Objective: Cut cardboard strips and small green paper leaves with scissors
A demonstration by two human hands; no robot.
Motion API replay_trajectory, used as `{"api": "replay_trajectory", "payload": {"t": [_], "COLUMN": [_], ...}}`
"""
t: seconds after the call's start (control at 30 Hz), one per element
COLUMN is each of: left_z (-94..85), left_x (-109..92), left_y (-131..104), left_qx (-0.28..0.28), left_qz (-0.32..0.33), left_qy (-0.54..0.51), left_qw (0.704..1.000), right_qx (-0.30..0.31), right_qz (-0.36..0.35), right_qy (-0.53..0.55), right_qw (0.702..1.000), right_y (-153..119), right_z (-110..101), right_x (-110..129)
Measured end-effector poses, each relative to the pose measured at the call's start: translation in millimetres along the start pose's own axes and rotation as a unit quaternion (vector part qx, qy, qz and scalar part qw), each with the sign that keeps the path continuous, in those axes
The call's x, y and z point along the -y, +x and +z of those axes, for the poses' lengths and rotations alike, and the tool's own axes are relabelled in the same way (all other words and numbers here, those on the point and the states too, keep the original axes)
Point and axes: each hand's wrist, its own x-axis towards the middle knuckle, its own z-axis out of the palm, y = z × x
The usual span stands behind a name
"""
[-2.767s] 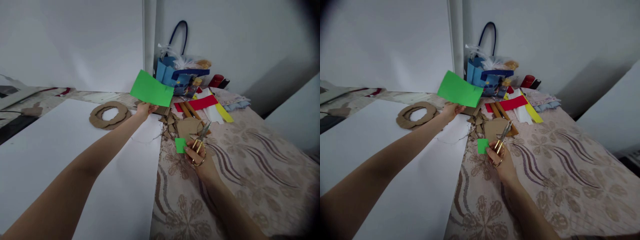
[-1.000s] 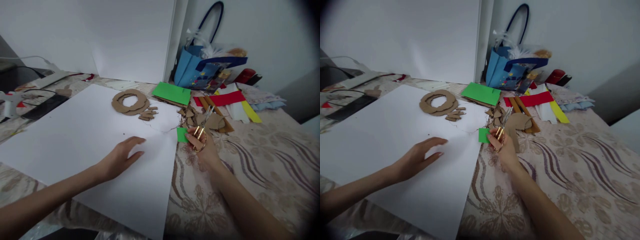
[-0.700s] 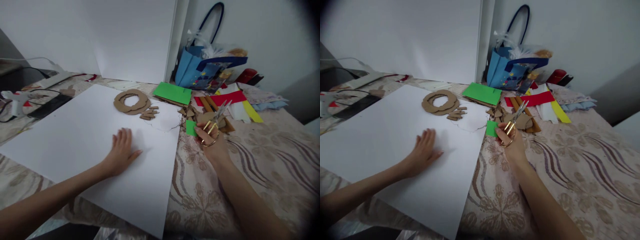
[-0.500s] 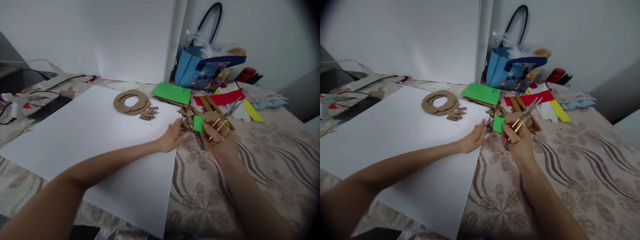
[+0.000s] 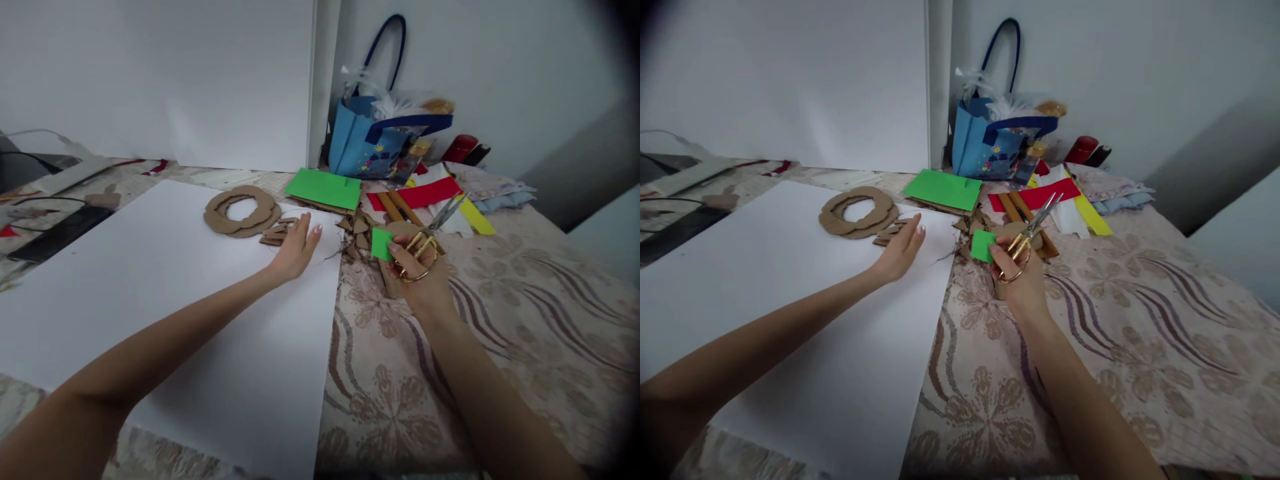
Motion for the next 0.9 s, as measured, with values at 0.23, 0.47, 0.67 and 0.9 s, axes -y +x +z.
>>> {"api": "replay_trajectory", "payload": {"t": [0.23,0.47,0.67,0.9], "left_z": [61.1,53.5,15.4,12.7], "left_x": [-7.8,-28.2,-10.9,-1.3], "left_y": [25.0,48.3,3.8,-0.1], "left_qx": [0.052,0.055,0.113,0.086], "left_qz": [0.003,-0.026,-0.169,-0.139], "left_qy": [-0.072,-0.359,-0.535,-0.549], "left_qw": [0.996,0.931,0.820,0.819], "right_qx": [-0.008,-0.018,0.008,0.031], "right_qz": [0.005,0.026,0.041,0.059], "right_qy": [-0.016,-0.013,-0.026,-0.059], "right_qw": [1.000,0.999,0.999,0.996], "right_y": [-0.7,-0.8,-8.1,-13.0], "right_z": [1.5,1.1,6.1,9.6], "right_x": [2.4,-2.0,-11.9,-22.3]}}
